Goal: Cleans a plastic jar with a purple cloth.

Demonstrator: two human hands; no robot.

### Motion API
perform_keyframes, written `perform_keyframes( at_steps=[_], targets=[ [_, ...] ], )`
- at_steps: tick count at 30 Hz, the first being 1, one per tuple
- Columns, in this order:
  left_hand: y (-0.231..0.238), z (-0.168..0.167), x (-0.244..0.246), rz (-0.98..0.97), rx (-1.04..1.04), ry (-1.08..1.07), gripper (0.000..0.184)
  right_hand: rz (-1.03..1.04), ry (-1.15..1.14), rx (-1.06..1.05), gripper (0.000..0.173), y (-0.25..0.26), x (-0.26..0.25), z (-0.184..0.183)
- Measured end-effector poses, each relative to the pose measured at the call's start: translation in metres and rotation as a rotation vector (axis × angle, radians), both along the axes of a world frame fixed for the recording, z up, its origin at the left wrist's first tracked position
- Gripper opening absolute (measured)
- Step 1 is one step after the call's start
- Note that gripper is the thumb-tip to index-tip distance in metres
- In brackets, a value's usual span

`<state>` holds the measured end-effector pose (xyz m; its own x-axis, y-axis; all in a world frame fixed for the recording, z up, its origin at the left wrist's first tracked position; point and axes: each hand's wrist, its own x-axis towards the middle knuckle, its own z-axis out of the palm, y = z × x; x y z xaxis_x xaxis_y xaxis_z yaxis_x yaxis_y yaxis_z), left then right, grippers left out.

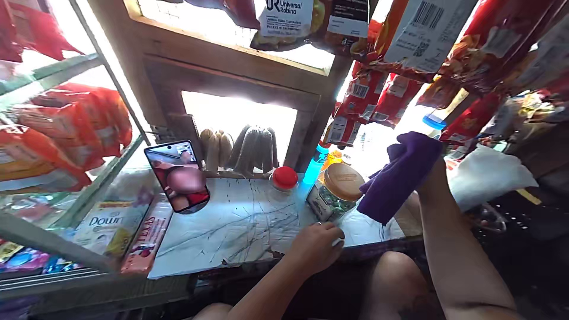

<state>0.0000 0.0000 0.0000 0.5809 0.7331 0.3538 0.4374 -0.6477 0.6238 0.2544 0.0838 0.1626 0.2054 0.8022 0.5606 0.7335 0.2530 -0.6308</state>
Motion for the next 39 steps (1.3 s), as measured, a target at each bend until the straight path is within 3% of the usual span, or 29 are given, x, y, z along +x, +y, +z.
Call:
perform_keyframes(
  at_steps=[2, 4, 7, 9, 11, 14, 18, 23, 30, 39],
  targets=[
    [0.006, 0.002, -0.004, 0.164, 0.067, -0.175, 0.022, 0.234, 0.212, 0.080, 0.028, 0.011, 0.006, -0.003],
    [0.012, 0.004, -0.007, 0.287, 0.050, -0.266, 0.033, 0.246, 0.200, -0.072, 0.030, 0.004, -0.013, -0.004],
    [0.020, -0.002, -0.006, 0.367, 0.014, -0.279, 0.061, 0.465, -0.170, -0.515, 0.048, 0.004, -0.031, -0.022],
    [0.023, -0.007, -0.001, 0.368, 0.007, -0.270, 0.080, 0.498, -0.472, -0.613, 0.067, 0.003, -0.053, -0.035],
    [0.023, -0.012, 0.007, 0.371, 0.036, -0.250, 0.095, 0.421, -0.621, -0.422, 0.078, -0.003, -0.062, -0.055],
    [0.023, -0.019, 0.017, 0.390, 0.088, -0.233, 0.108, 0.450, -0.645, -0.162, 0.068, -0.012, -0.057, -0.071],
    [0.027, -0.022, 0.024, 0.351, 0.041, -0.218, 0.103, 0.553, -0.690, 0.031, 0.053, -0.027, -0.048, -0.073],
    [0.024, -0.016, 0.020, 0.307, -0.087, -0.172, 0.057, 0.754, -0.764, 0.034, 0.037, -0.017, -0.056, -0.065],
    [0.021, -0.013, 0.018, 0.315, -0.108, -0.129, 0.074, 0.656, -0.727, -0.496, 0.056, 0.023, -0.080, -0.034],
    [0.019, -0.012, 0.009, 0.235, -0.132, -0.133, 0.086, 0.429, -0.626, -0.555, 0.065, 0.045, -0.081, -0.041]
  ],
)
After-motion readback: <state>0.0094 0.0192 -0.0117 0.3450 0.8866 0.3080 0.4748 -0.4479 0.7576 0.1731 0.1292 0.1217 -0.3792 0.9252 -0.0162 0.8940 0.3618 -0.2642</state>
